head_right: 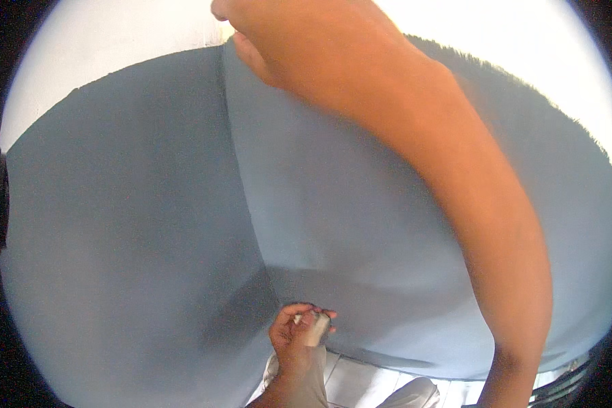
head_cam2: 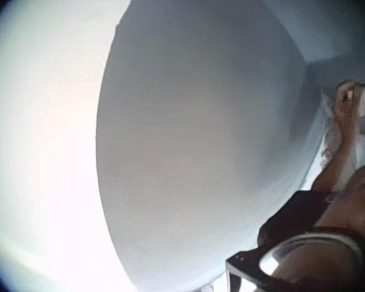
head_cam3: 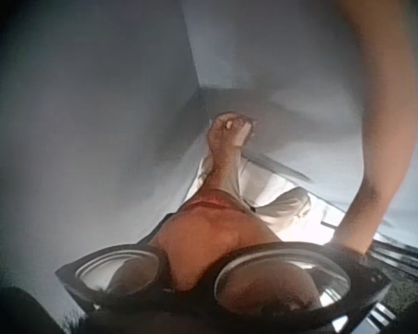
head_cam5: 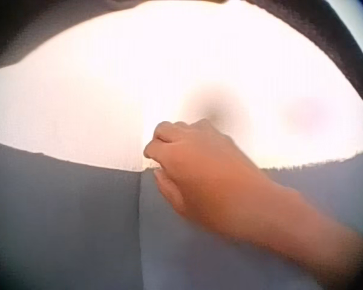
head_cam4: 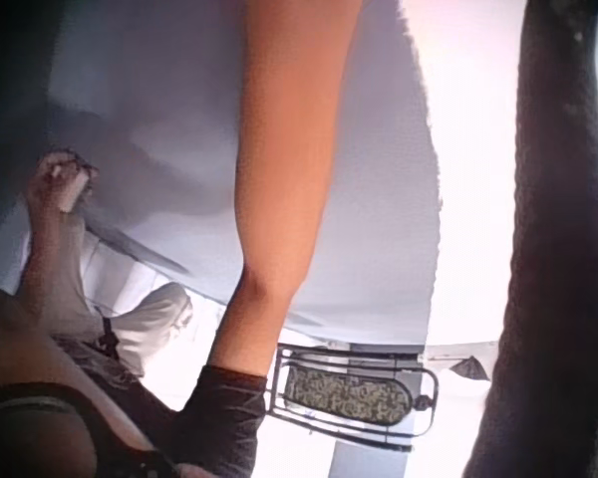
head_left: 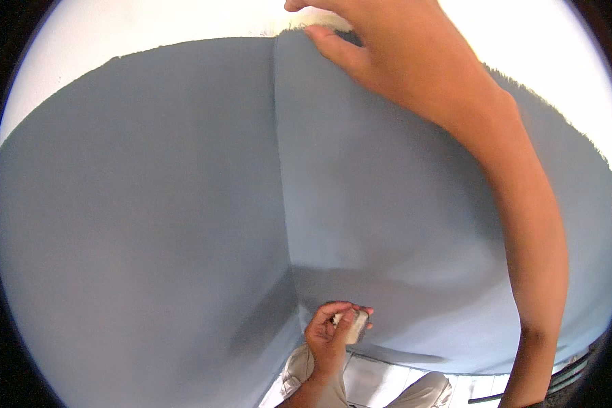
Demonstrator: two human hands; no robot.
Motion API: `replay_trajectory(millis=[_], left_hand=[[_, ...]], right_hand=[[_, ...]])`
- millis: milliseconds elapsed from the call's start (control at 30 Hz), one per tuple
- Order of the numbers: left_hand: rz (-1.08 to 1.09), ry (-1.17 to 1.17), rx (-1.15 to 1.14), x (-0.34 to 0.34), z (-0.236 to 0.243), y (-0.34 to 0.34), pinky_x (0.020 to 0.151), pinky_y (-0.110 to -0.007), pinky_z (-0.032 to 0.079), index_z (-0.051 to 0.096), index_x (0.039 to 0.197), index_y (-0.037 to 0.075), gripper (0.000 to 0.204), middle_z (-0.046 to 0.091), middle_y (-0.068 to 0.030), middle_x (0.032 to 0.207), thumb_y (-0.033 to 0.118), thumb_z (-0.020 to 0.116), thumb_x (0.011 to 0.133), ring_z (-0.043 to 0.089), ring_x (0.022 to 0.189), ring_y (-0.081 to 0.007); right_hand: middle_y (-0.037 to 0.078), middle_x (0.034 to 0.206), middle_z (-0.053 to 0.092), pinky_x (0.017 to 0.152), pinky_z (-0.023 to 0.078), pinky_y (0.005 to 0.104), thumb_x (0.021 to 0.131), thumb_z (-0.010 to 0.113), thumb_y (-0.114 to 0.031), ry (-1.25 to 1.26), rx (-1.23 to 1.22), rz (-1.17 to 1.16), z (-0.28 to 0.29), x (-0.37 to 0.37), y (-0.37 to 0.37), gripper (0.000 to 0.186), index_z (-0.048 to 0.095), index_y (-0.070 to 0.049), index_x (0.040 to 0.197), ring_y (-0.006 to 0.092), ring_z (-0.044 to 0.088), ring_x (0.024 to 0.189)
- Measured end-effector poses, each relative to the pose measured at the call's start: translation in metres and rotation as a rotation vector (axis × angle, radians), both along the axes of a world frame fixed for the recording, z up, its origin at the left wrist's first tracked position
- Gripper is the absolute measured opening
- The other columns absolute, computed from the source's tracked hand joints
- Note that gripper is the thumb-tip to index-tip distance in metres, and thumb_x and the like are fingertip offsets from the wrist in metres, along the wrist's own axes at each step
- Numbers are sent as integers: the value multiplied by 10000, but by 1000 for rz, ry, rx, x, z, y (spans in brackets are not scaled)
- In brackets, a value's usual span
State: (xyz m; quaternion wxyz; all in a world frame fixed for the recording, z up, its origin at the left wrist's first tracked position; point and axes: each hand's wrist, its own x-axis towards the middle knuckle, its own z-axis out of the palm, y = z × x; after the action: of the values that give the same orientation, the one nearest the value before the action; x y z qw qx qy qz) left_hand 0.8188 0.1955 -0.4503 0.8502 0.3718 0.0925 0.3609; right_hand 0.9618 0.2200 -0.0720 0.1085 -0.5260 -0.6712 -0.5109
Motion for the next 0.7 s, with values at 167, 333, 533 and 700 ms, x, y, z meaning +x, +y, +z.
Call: replay_trajectory(millis=[167, 333, 533, 700], left_hand=[[-89, 62, 40, 27, -10, -11, 843, -463, 664, 625, 1102, -57, 108, 688, -187, 1071, 9, 626, 1016, 727, 1066, -368], [-71, 34, 87, 21, 64, 8, 820, -459, 666, 632, 1106, -42, 123, 703, -190, 1038, 28, 646, 1006, 737, 1027, -373], [-42, 3, 61, 13, 100, 7, 823, -454, 670, 637, 1105, -41, 114, 713, -189, 1041, 20, 642, 1009, 739, 1039, -349], [-46, -22, 24, 15, 97, 2, 825, -456, 669, 635, 1103, -45, 120, 712, -193, 1038, 27, 649, 1007, 742, 1030, -344]], right_hand=[[125, 1014, 641, 917, 461, 392, 891, 711, -135, -109, 67, -85, 19, 40, 16, 124, 686, -22, 935, 271, 599, 992], [107, 1011, 641, 934, 451, 398, 859, 737, -148, -140, 193, -133, 95, 26, 38, 131, 689, -33, 901, 248, 597, 1019], [102, 978, 633, 924, 449, 397, 850, 720, -126, -138, 260, -105, 131, 21, 39, 98, 691, -43, 894, 236, 598, 1015], [102, 949, 626, 900, 438, 403, 825, 714, -105, -112, 283, -115, 125, 23, 36, 69, 692, -44, 850, 234, 586, 969]])
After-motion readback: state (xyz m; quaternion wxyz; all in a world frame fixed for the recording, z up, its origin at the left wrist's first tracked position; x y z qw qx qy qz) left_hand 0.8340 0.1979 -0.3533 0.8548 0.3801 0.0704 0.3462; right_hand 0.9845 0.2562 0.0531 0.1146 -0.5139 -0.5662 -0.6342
